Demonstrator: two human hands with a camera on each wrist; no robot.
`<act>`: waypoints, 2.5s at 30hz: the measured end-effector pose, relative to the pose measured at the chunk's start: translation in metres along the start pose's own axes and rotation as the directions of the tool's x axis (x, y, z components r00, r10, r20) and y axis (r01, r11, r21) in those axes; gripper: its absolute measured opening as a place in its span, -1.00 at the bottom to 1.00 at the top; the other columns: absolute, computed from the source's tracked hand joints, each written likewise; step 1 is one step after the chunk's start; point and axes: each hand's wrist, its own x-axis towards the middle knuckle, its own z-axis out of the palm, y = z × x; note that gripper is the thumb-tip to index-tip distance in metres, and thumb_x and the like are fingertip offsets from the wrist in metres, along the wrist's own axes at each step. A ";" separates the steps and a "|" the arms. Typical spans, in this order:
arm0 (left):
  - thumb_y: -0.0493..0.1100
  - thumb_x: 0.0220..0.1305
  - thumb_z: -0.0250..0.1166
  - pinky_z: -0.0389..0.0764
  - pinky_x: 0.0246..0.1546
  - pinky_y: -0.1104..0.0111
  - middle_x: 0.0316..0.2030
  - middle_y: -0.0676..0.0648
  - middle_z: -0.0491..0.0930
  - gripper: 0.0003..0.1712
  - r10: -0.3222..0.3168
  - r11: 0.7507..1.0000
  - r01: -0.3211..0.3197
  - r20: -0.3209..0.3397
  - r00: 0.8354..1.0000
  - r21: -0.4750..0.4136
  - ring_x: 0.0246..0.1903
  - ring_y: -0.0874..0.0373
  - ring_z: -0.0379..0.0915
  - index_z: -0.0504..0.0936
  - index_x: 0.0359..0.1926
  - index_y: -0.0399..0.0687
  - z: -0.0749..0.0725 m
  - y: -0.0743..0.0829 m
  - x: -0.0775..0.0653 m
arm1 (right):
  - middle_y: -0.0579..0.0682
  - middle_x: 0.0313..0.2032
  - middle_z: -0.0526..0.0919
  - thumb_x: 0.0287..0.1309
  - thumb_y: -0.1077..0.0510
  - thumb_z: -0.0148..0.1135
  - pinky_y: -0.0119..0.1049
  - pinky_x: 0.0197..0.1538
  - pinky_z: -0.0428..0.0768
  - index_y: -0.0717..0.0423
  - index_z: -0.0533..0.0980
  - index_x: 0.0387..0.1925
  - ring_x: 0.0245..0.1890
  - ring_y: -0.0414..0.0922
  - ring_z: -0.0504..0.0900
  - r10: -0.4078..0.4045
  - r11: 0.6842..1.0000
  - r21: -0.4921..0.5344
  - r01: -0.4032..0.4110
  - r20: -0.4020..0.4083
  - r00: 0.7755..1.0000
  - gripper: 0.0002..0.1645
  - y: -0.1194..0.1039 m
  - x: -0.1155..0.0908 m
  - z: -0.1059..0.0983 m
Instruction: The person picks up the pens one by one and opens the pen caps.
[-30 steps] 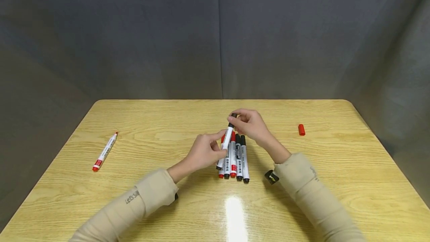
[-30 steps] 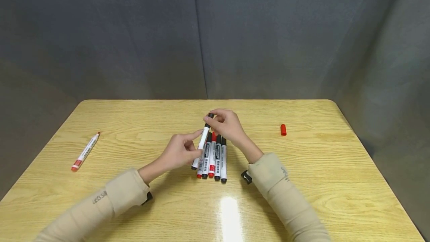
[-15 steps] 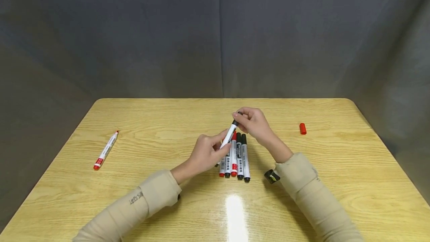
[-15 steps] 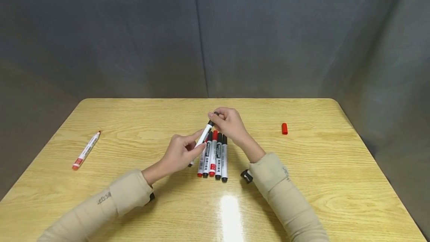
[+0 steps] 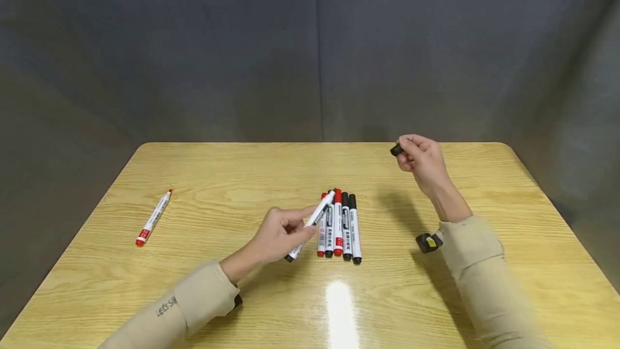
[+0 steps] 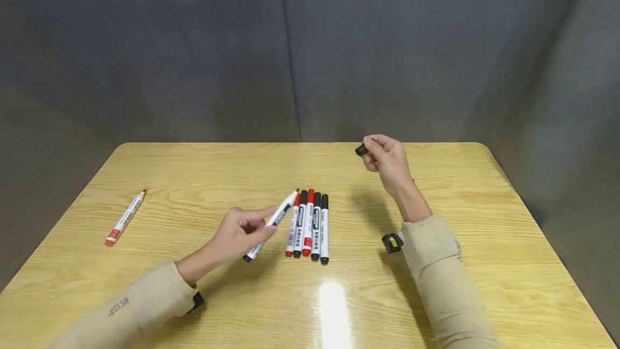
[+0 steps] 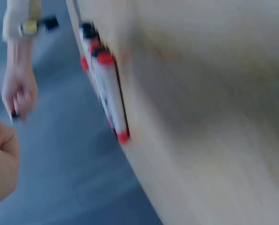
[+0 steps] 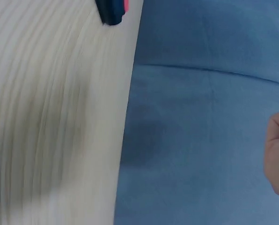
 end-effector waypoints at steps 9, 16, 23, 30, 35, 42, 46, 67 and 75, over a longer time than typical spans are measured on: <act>-0.45 0.07 0.21 0.20 -0.82 0.52 -0.77 0.00 0.38 -0.61 0.044 0.998 -0.040 -0.083 0.996 0.050 -0.78 0.35 0.14 0.50 -0.01 -0.49 -0.018 0.001 -0.010 | -0.03 -0.65 0.56 0.27 0.23 0.02 -0.46 -0.67 0.37 0.17 0.56 -0.42 -0.72 -0.22 0.47 0.036 0.994 -0.105 -0.024 0.113 0.993 -0.78 -0.004 -0.009 -0.017; -0.45 0.07 0.23 0.23 -0.81 0.51 -0.74 -0.01 0.44 -0.60 0.033 0.997 -0.025 -0.115 0.993 0.076 -0.77 0.34 0.17 0.50 0.00 -0.46 -0.026 0.005 -0.015 | 0.02 -0.53 0.59 0.27 0.19 0.03 -0.38 -0.53 0.52 0.11 0.56 -0.17 -0.60 -0.17 0.58 0.068 0.970 -0.239 -0.034 0.138 0.988 -0.80 -0.002 -0.011 -0.021; -0.49 0.07 0.22 0.26 -0.83 0.50 -0.74 0.00 0.44 -0.59 0.057 0.994 -0.041 -0.163 0.985 0.100 -0.78 0.34 0.20 0.51 0.01 -0.45 -0.039 0.005 -0.020 | 0.03 -0.54 0.64 0.23 0.25 0.07 -0.39 -0.56 0.51 0.23 0.38 -0.15 -0.63 -0.18 0.58 0.117 0.967 -0.240 -0.087 0.111 0.987 -0.82 -0.004 -0.014 -0.028; -0.51 0.06 0.21 0.26 -0.85 0.50 -0.74 0.00 0.44 -0.58 0.062 0.991 -0.039 -0.182 0.981 0.131 -0.79 0.35 0.20 0.49 0.02 -0.45 -0.049 0.004 -0.025 | 0.07 -0.43 0.68 0.18 0.32 0.10 -0.37 -0.55 0.55 0.20 0.47 -0.17 -0.58 -0.15 0.63 0.087 0.977 -0.201 -0.063 0.116 0.989 -0.84 -0.006 -0.017 -0.037; -0.57 0.02 0.19 0.27 -0.84 0.51 -0.75 -0.01 0.42 -0.59 0.060 0.986 -0.025 -0.213 0.975 0.163 -0.78 0.38 0.20 0.47 -0.03 -0.57 -0.055 0.018 -0.027 | 0.05 -0.39 0.67 0.15 0.35 0.13 -0.34 -0.45 0.59 0.17 0.49 -0.10 -0.52 -0.15 0.65 0.087 0.970 -0.235 -0.058 0.118 0.989 -0.75 -0.011 -0.020 -0.044; -0.53 0.03 0.22 0.24 -0.84 0.50 -0.71 0.07 0.43 -0.58 0.099 0.982 -0.052 -0.260 0.961 0.180 -0.78 0.37 0.19 0.50 -0.01 -0.49 -0.069 0.003 -0.032 | -0.03 -0.35 0.67 0.09 0.37 0.18 -0.32 -0.35 0.60 0.17 0.40 0.03 -0.43 -0.15 0.65 0.132 0.941 -0.327 -0.084 0.128 0.983 -0.58 -0.019 -0.024 -0.053; -0.52 0.04 0.22 0.23 -0.84 0.49 -0.72 0.09 0.41 -0.58 0.080 0.984 -0.031 -0.281 0.956 0.175 -0.78 0.36 0.18 0.51 0.00 -0.46 -0.075 0.003 -0.034 | -0.04 -0.32 0.65 0.06 0.39 0.21 -0.33 -0.33 0.60 0.20 0.35 0.09 -0.42 -0.13 0.65 0.159 0.933 -0.344 -0.108 0.124 0.979 -0.48 -0.023 -0.026 -0.057; -0.48 0.08 0.23 0.20 -0.82 0.43 -0.68 0.10 0.43 -0.56 0.027 0.957 0.075 -0.344 0.939 0.279 -0.75 0.34 0.17 0.50 0.05 -0.36 -0.114 0.002 -0.050 | -0.11 -0.24 0.57 0.04 0.34 0.26 -0.46 -0.24 0.54 0.04 0.38 0.11 -0.33 -0.25 0.64 0.194 0.832 -0.539 -0.135 0.055 0.979 -0.44 -0.031 -0.034 -0.087; -0.41 0.13 0.24 0.29 -0.77 0.45 -0.64 0.10 0.47 -0.53 -0.044 0.939 0.161 -0.357 0.933 0.305 -0.73 0.32 0.23 0.47 0.11 -0.31 -0.129 0.002 -0.055 | -0.13 -0.27 0.58 0.04 0.37 0.24 -0.48 -0.25 0.53 0.11 0.37 0.12 -0.35 -0.25 0.63 0.187 0.831 -0.541 -0.129 0.054 0.981 -0.44 -0.031 -0.037 -0.096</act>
